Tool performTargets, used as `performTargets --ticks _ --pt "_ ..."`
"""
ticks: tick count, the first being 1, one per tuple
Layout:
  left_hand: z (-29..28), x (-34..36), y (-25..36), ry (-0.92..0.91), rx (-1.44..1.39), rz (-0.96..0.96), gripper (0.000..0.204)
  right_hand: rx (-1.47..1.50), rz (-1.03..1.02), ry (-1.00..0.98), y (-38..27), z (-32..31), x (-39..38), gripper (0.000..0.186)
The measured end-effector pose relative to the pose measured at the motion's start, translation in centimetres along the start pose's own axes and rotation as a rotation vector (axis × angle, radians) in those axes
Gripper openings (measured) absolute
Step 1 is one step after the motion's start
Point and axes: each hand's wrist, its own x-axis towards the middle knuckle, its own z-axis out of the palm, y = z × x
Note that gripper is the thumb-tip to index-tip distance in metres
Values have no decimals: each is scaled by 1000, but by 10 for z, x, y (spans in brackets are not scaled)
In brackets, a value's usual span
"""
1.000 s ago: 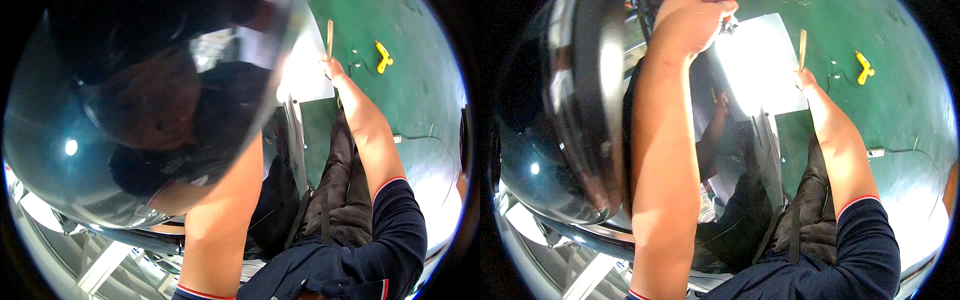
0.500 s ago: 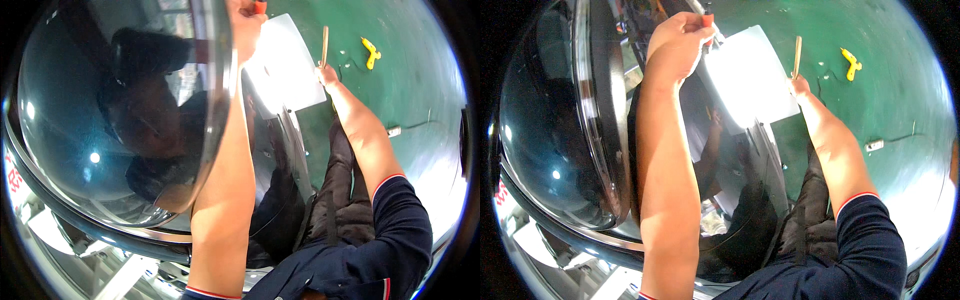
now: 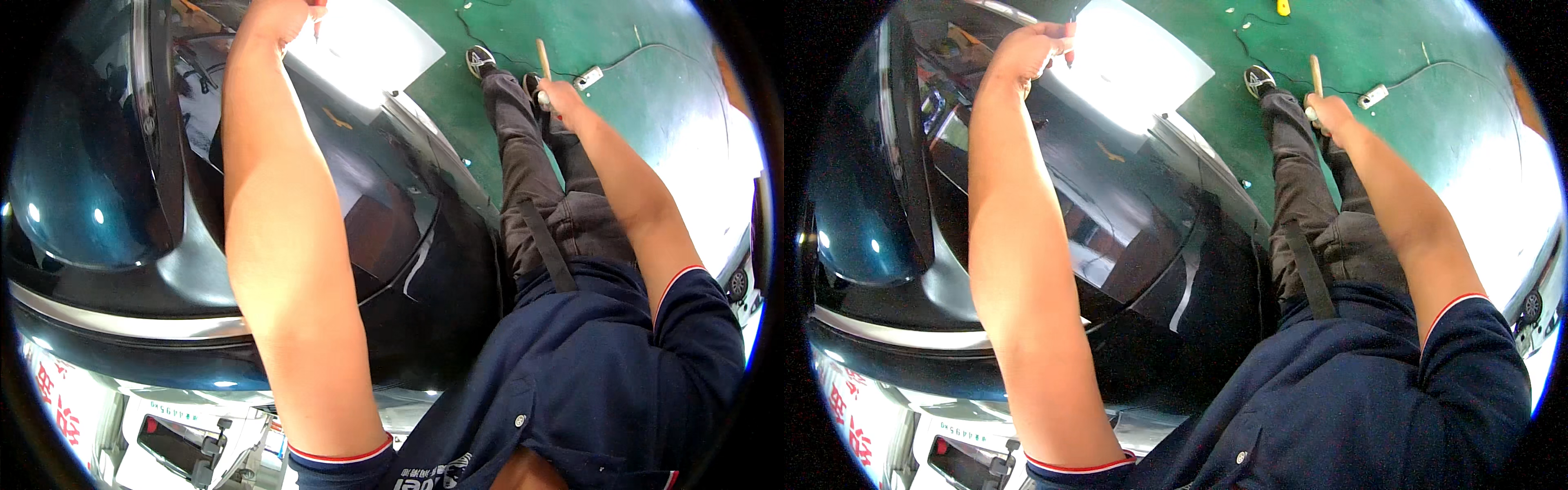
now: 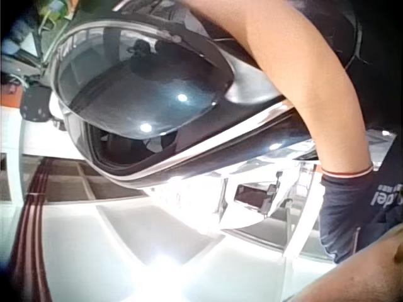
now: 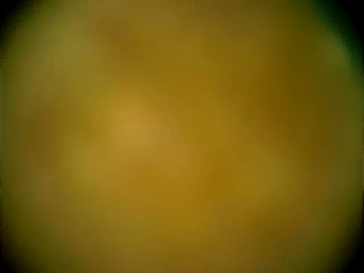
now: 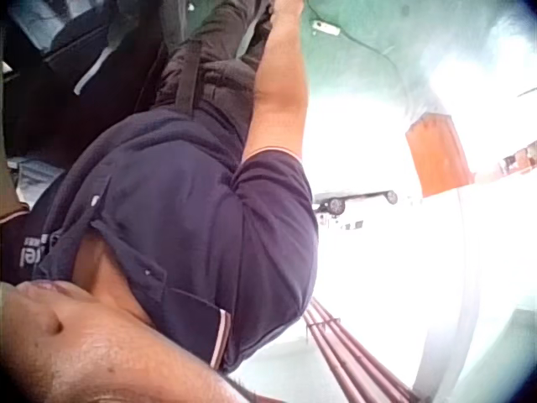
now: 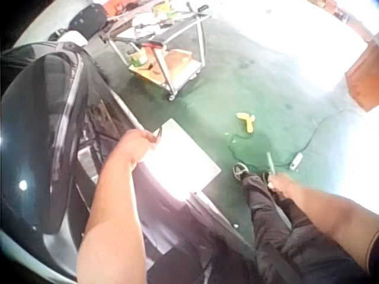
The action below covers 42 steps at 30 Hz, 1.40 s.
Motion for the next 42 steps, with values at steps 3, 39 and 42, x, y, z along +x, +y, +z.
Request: performTargets --ticks 3,39,42 --pt "0 7 -32 39 114 109 14 109 82 -135 -11 12 -46 44" --pt "23 -7 -37 -34 431 105 28 369 -787 -271 -137 138 -176 23" --pt "23 11 -37 -113 681 196 27 64 -1198 25 -132 143 -154 17"
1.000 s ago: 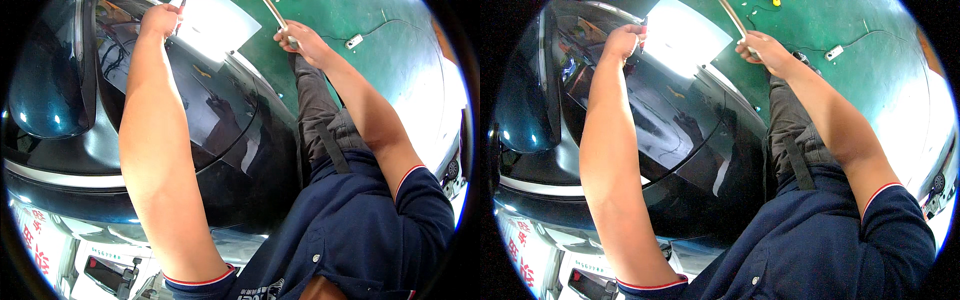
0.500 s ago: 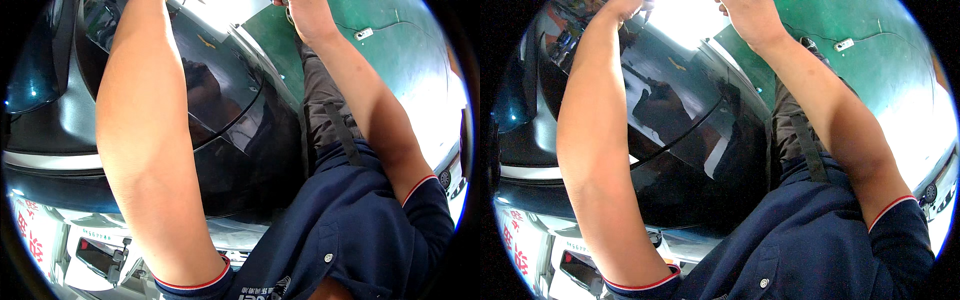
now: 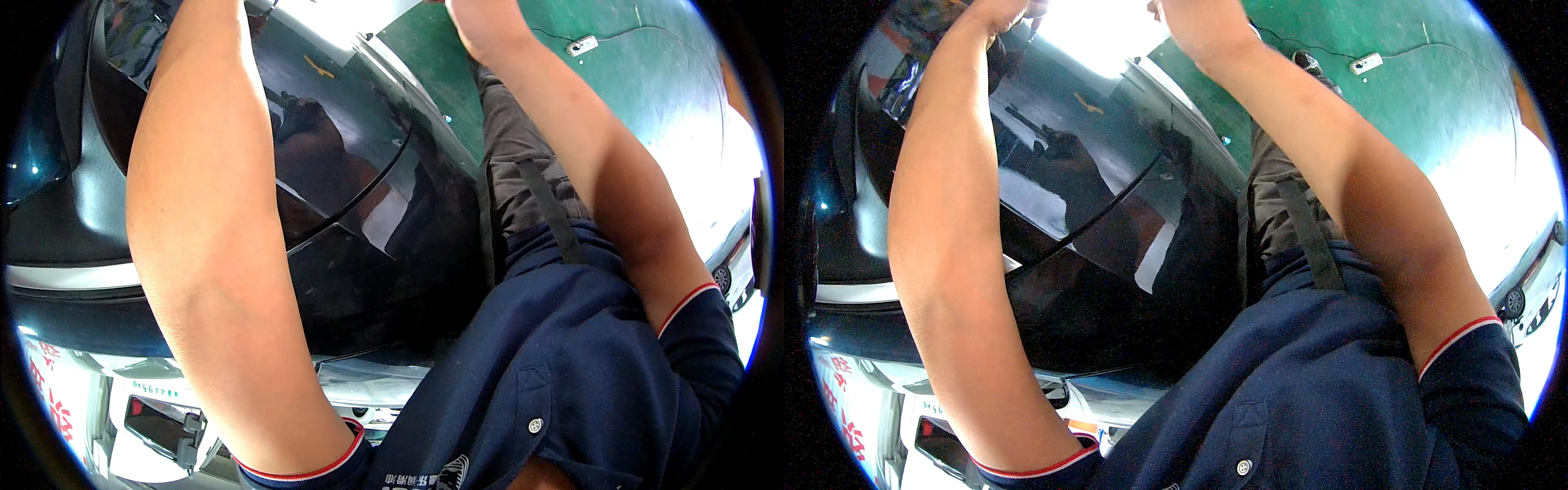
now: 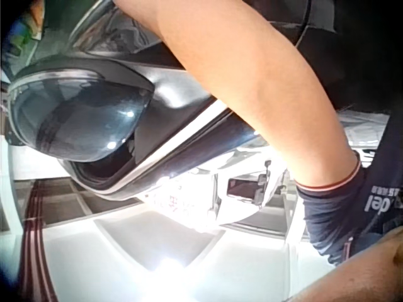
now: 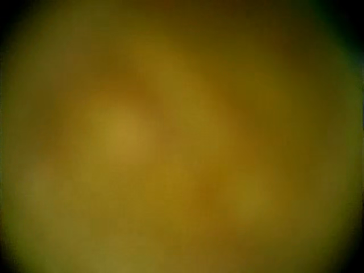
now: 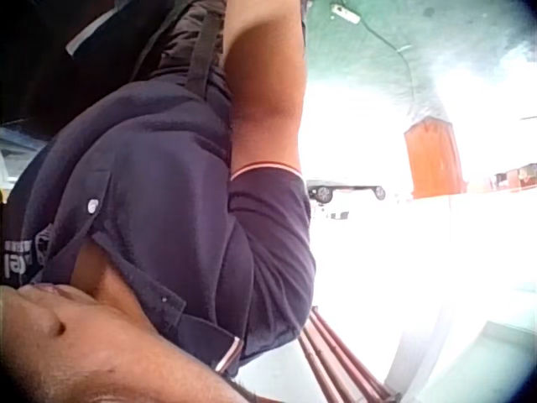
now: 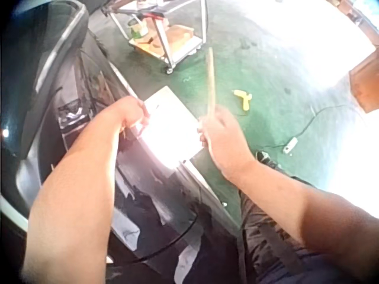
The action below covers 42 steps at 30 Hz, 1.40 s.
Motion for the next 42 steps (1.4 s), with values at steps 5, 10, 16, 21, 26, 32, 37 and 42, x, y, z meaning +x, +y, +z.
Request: performTargets --ticks 5,10,16,21,26,32,37,42 --pt "5 -10 7 51 -287 -90 24 -442 -624 -124 9 5 -4 8" --pt "1 -21 35 160 -496 -217 22 560 464 125 -20 -9 12 21" --pt "0 -21 24 56 -414 -162 31 453 457 147 -26 4 2 22" --pt "-1 -20 29 37 -303 -144 34 426 478 240 -22 17 -5 22" --pt "-1 -21 25 -15 -292 -160 36 275 562 -260 -30 13 -20 26" --pt "6 0 8 37 -222 -80 37 502 499 196 -20 11 4 26" --pt "2 -5 17 -16 -99 -68 37 177 259 -354 -6 17 -13 22" --pt "5 -6 18 8 -168 -119 37 444 638 61 -15 12 -5 22"
